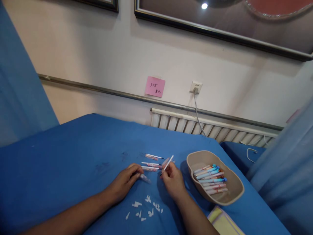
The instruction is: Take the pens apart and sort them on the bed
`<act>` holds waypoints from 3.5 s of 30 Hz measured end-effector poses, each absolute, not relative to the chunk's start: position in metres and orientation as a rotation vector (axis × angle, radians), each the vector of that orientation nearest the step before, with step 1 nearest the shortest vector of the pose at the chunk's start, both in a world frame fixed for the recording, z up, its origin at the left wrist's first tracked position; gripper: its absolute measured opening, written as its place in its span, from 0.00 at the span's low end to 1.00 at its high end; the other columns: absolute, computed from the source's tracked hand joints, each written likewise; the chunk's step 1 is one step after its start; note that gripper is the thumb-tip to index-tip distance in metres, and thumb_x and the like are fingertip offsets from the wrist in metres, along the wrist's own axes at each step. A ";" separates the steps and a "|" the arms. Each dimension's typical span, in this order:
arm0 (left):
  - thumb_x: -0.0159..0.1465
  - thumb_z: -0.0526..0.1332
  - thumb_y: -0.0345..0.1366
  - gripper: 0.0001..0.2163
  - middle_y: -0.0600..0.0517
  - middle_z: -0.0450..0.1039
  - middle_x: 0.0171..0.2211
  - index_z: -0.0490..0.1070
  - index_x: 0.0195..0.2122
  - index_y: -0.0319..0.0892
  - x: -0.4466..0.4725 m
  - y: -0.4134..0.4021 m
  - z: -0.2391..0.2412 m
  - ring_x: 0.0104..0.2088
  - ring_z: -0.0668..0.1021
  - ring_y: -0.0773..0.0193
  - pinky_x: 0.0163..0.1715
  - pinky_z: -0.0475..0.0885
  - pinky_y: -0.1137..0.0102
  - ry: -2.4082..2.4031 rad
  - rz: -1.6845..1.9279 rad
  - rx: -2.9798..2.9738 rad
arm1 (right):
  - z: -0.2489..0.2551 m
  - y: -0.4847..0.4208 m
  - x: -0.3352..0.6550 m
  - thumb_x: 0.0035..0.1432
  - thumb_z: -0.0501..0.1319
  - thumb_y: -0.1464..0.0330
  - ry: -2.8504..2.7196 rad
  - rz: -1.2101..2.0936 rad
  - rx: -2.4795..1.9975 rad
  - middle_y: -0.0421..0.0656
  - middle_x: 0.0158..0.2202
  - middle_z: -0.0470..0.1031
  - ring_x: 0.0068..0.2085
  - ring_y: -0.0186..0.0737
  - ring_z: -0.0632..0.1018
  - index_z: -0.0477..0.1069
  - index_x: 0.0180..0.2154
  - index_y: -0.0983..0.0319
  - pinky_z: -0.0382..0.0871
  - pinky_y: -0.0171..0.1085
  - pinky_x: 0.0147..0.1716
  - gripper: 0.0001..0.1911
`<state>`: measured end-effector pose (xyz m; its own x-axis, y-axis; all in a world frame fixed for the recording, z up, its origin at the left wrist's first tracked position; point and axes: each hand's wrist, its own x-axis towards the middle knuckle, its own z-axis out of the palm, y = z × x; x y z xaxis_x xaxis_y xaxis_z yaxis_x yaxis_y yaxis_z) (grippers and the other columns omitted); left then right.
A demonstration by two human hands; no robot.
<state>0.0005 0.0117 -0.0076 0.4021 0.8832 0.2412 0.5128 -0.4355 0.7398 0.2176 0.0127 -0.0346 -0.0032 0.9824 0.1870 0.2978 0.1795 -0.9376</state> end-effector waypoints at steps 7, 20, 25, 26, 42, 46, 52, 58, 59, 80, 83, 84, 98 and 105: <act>0.61 0.51 0.34 0.07 0.53 0.71 0.30 0.68 0.34 0.42 0.000 0.013 -0.008 0.32 0.71 0.63 0.34 0.65 0.72 1.271 0.742 2.061 | -0.037 0.025 0.232 0.50 0.57 0.50 -1.195 0.956 -1.244 0.37 0.17 0.66 0.20 0.35 0.68 0.64 0.25 0.62 0.61 0.33 0.21 0.20; 0.56 0.54 0.30 0.07 0.51 0.72 0.37 0.70 0.34 0.43 -0.006 0.021 -0.017 0.38 0.73 0.61 0.39 0.66 0.70 1.307 0.915 2.068 | -0.027 0.019 0.251 0.54 0.53 0.73 -2.025 0.218 -1.869 0.44 0.31 0.75 0.33 0.40 0.75 0.71 0.35 0.61 0.59 0.33 0.32 0.10; 0.57 0.53 0.29 0.07 0.52 0.72 0.37 0.69 0.33 0.43 -0.005 0.022 -0.021 0.37 0.73 0.62 0.38 0.66 0.71 1.263 0.939 2.059 | -0.014 0.010 0.251 0.53 0.51 0.77 -2.260 0.194 -1.880 0.47 0.36 0.75 0.39 0.42 0.75 0.71 0.36 0.62 0.61 0.34 0.36 0.13; 0.57 0.53 0.29 0.07 0.52 0.72 0.37 0.69 0.32 0.43 -0.004 0.022 -0.021 0.37 0.73 0.62 0.38 0.66 0.71 1.253 0.944 2.055 | -0.012 0.008 0.250 0.53 0.51 0.77 -2.287 0.191 -1.878 0.47 0.36 0.75 0.39 0.42 0.75 0.71 0.36 0.62 0.61 0.34 0.37 0.13; 0.57 0.54 0.32 0.08 0.53 0.74 0.33 0.71 0.35 0.42 -0.003 0.024 -0.022 0.34 0.74 0.62 0.36 0.67 0.70 1.273 0.919 1.973 | -0.021 0.014 0.225 0.49 0.61 0.54 -1.264 1.241 -1.242 0.35 0.18 0.64 0.19 0.30 0.64 0.66 0.28 0.63 0.55 0.30 0.20 0.17; 0.57 0.54 0.31 0.08 0.52 0.74 0.33 0.71 0.34 0.42 -0.002 0.023 -0.022 0.34 0.74 0.62 0.35 0.67 0.70 1.283 0.917 1.977 | -0.023 0.010 0.219 0.42 0.66 0.53 -1.121 1.473 -1.187 0.34 0.15 0.63 0.16 0.26 0.61 0.64 0.23 0.64 0.52 0.29 0.18 0.21; 0.57 0.54 0.31 0.08 0.52 0.74 0.34 0.71 0.34 0.42 -0.002 0.021 -0.021 0.35 0.74 0.62 0.37 0.67 0.71 1.255 0.939 1.994 | -0.028 0.013 0.223 0.38 0.70 0.56 -0.943 1.583 -1.185 0.34 0.15 0.63 0.17 0.25 0.62 0.64 0.23 0.64 0.53 0.28 0.17 0.21; 0.58 0.54 0.31 0.08 0.51 0.73 0.34 0.71 0.35 0.43 -0.001 0.017 -0.016 0.36 0.74 0.62 0.38 0.67 0.70 1.216 0.939 2.010 | -0.023 0.009 0.220 0.39 0.70 0.57 -0.932 1.657 -1.060 0.34 0.17 0.64 0.18 0.25 0.63 0.65 0.23 0.65 0.55 0.28 0.18 0.20; 0.57 0.54 0.31 0.08 0.52 0.74 0.34 0.71 0.35 0.43 -0.001 0.017 -0.016 0.36 0.74 0.61 0.38 0.67 0.70 1.217 0.941 2.008 | -0.023 0.009 0.220 0.40 0.70 0.57 -0.945 1.657 -1.061 0.34 0.17 0.64 0.18 0.25 0.63 0.66 0.24 0.65 0.55 0.28 0.18 0.20; 0.58 0.54 0.32 0.07 0.52 0.74 0.33 0.72 0.33 0.42 0.000 0.018 -0.017 0.34 0.74 0.62 0.36 0.68 0.70 1.193 0.910 1.989 | -0.019 0.005 0.218 0.41 0.69 0.57 -1.093 1.601 -1.014 0.36 0.21 0.67 0.20 0.26 0.66 0.68 0.26 0.65 0.60 0.28 0.20 0.19; 0.58 0.55 0.34 0.07 0.52 0.74 0.32 0.72 0.34 0.41 0.002 0.017 -0.015 0.33 0.74 0.63 0.35 0.68 0.70 1.171 0.926 1.950 | -0.017 0.004 0.217 0.42 0.69 0.57 -1.096 1.619 -0.999 0.38 0.23 0.69 0.20 0.27 0.67 0.68 0.27 0.65 0.62 0.29 0.22 0.19; 0.59 0.56 0.35 0.07 0.52 0.74 0.32 0.72 0.35 0.41 0.003 0.015 -0.014 0.32 0.74 0.63 0.35 0.68 0.70 1.157 0.921 1.926 | -0.017 0.004 0.216 0.42 0.69 0.57 -1.107 1.614 -0.996 0.38 0.23 0.69 0.20 0.27 0.68 0.68 0.27 0.65 0.63 0.29 0.22 0.19; 0.52 0.67 0.43 0.20 0.52 0.73 0.27 0.70 0.43 0.38 0.020 0.000 -0.011 0.22 0.72 0.70 0.25 0.66 0.74 0.795 0.783 1.151 | -0.015 -0.006 0.194 0.40 0.68 0.55 -1.121 1.488 -0.970 0.37 0.23 0.73 0.19 0.32 0.72 0.65 0.35 0.61 0.64 0.31 0.19 0.24; 0.54 0.66 0.39 0.15 0.51 0.71 0.29 0.72 0.40 0.38 0.012 -0.001 0.003 0.26 0.73 0.69 0.27 0.67 0.74 0.747 0.689 0.956 | -0.015 -0.001 0.209 0.48 0.60 0.49 -1.083 1.395 -1.045 0.41 0.27 0.74 0.25 0.37 0.74 0.70 0.30 0.61 0.66 0.35 0.24 0.21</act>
<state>0.0124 -0.0006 0.0028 0.5621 0.7890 -0.2480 -0.1837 0.4115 0.8927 0.2088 -0.0010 -0.0148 -0.0829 0.9958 -0.0385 -0.2096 -0.0552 -0.9762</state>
